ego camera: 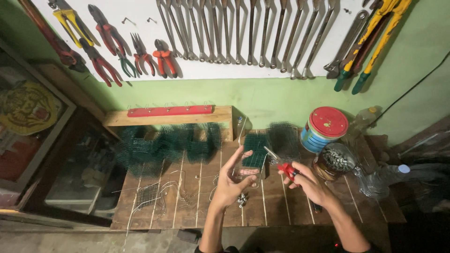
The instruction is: The person assembles small wire mesh frames by bending wire with pliers and a screwdriver, then attaching small metal weights to the bottom. The person works at a wooden workbench with tools and parts laid out, completing one frame and starting another.
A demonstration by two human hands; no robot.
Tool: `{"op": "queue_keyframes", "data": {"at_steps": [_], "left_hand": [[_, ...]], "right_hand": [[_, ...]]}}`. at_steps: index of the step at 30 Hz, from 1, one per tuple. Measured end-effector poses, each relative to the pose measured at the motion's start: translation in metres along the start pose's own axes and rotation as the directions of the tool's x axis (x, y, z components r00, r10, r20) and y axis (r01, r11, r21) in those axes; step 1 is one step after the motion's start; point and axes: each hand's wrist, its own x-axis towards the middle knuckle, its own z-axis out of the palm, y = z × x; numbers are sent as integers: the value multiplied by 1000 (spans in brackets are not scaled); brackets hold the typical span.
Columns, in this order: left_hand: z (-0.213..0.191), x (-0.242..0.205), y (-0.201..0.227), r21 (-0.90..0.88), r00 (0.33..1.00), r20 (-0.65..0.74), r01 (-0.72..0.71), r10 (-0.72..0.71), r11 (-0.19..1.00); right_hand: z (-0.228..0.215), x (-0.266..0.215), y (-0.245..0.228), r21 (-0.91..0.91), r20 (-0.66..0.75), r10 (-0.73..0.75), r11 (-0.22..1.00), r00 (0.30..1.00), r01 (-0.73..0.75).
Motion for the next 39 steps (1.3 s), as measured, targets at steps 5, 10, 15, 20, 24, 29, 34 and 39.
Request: {"op": "queue_keyframes", "data": {"at_steps": [5,10,15,20,24,29,34,39], "left_hand": [[-5,2,-5,-56,999,44,22,-20,998],[-8,1,-7,-72,998,52,47,-43,996],[-14,-1,-16,-120,996,77,46,-37,992],[-16,-5,-16,-118,995,91,45,-34,992],[-21,-7,-22,-110,994,108,23,-11,994],[-9,-8,-13,-50,999,20,41,-40,998],[-8,-7,-20,-76,998,-53,14,-18,997],[-4,-11,-20,-78,998,-63,15,-20,997]], "right_hand": [[-2,3,8,-237,-108,-30,972,994,3],[10,-7,-29,-441,-143,-122,896,982,47],[7,-8,-3,-469,-115,-224,871,968,146],[23,-12,6,-108,-208,145,979,967,-170],[24,-9,27,38,-152,219,976,964,-216],[26,-3,40,-172,-237,-25,985,971,-17],[29,-3,21,-356,-327,-70,933,943,-54],[30,3,27,145,-492,-152,957,857,253]]}}
